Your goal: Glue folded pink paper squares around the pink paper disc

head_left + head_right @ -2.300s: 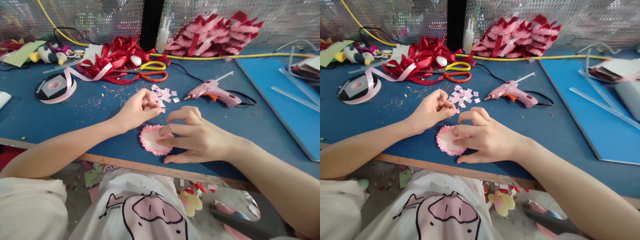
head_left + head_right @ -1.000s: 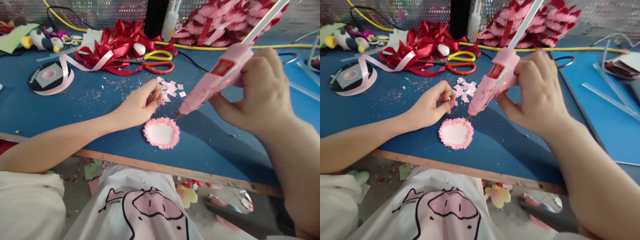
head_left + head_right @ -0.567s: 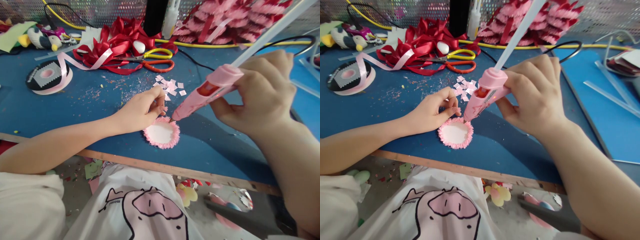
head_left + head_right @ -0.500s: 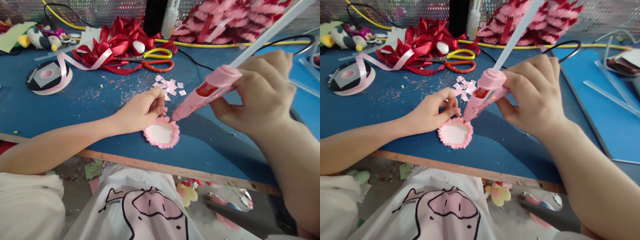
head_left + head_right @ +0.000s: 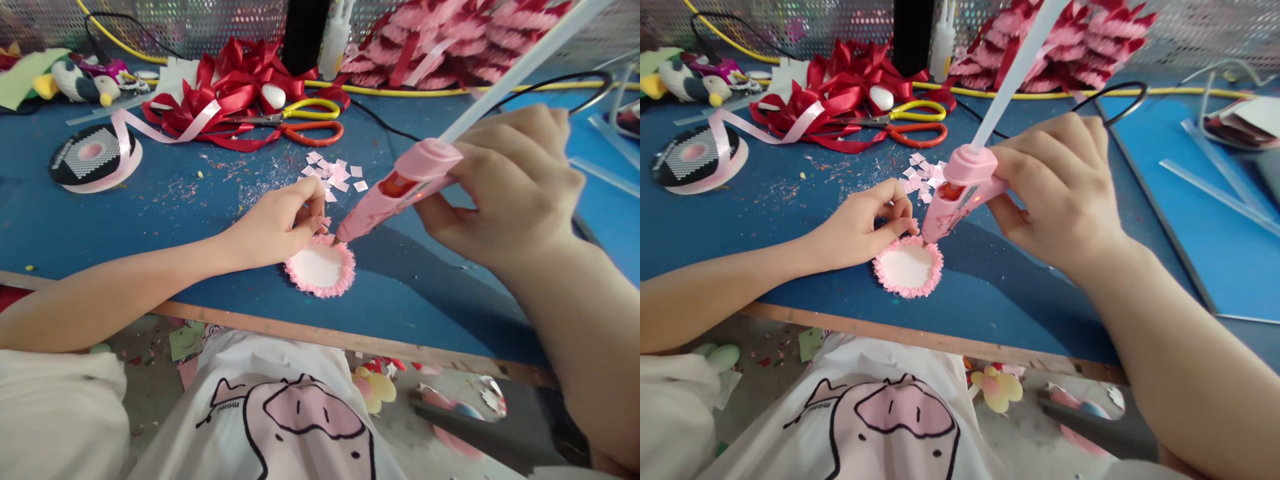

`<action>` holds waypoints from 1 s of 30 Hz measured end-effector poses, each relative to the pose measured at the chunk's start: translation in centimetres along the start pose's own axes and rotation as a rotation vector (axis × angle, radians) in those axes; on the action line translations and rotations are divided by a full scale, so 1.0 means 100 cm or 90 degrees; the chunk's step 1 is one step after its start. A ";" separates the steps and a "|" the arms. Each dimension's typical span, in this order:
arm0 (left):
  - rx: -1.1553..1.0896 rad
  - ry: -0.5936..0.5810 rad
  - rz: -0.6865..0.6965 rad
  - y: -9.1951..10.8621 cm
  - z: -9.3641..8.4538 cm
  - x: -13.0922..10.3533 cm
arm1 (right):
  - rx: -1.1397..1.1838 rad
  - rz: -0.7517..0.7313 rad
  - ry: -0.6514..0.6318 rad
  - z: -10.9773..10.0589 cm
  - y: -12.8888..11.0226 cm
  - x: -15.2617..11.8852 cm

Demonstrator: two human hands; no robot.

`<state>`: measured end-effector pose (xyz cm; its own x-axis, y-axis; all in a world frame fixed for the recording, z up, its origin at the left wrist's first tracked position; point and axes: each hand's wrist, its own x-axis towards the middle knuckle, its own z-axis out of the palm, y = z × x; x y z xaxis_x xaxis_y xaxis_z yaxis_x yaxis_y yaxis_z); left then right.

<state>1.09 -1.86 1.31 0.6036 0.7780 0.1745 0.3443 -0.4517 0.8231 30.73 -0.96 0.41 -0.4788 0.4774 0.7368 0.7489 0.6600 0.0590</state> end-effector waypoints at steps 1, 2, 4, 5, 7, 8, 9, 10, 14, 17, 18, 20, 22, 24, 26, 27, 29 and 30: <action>0.001 -0.001 0.002 0.000 0.000 0.000 | -0.010 0.005 -0.009 0.000 0.001 0.000; 0.001 -0.001 0.003 0.000 0.000 0.000 | -0.017 0.006 -0.014 0.001 0.001 -0.001; 0.002 -0.002 0.006 -0.001 0.000 0.000 | -0.019 -0.008 -0.007 0.001 0.003 -0.001; 0.002 -0.003 0.007 -0.001 0.000 0.000 | -0.015 -0.020 0.004 0.001 0.003 -0.002; 0.003 -0.004 0.009 -0.001 0.000 0.000 | -0.010 -0.045 0.030 0.002 0.003 -0.001; 0.005 -0.004 0.010 -0.001 0.000 0.000 | -0.011 -0.056 0.044 0.002 0.003 -0.001; 0.008 -0.004 0.011 -0.001 0.000 -0.001 | -0.016 -0.061 0.055 0.002 0.002 -0.001; 0.010 -0.003 0.014 -0.001 -0.001 -0.001 | -0.024 -0.061 0.062 0.001 0.002 0.000; 0.011 -0.010 0.031 -0.002 -0.001 -0.002 | -0.044 -0.032 0.050 -0.006 -0.002 0.001; 0.019 -0.012 0.036 -0.003 -0.001 -0.002 | -0.031 0.001 0.003 -0.013 -0.004 0.000; 0.022 -0.011 0.033 -0.003 0.000 -0.002 | -0.031 0.011 -0.007 -0.015 -0.004 0.000; 0.019 -0.011 0.021 -0.003 0.000 -0.001 | -0.058 0.043 -0.009 -0.016 -0.003 0.001; 0.004 -0.007 0.013 -0.004 0.001 -0.001 | -0.117 0.103 -0.018 -0.014 -0.002 0.003; -0.022 0.002 0.020 -0.006 0.002 -0.001 | -0.181 0.189 -0.028 -0.009 0.001 0.004; -0.061 0.009 0.026 -0.008 0.003 0.000 | -0.223 0.282 -0.067 -0.005 0.008 0.003; -0.085 0.009 0.022 -0.009 0.003 0.001 | -0.234 0.321 -0.104 -0.002 0.014 0.000; -0.133 0.003 0.001 -0.011 0.003 0.002 | -0.248 0.368 -0.228 0.003 0.030 -0.009; -0.155 -0.002 -0.010 -0.011 0.003 0.003 | -0.264 0.374 -0.293 0.006 0.039 -0.014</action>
<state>1.11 -1.28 0.25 0.6017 0.7828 0.1591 0.1702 -0.3202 0.9319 34.08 1.29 -0.83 -0.0311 0.9235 0.3825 0.9981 0.0083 0.0610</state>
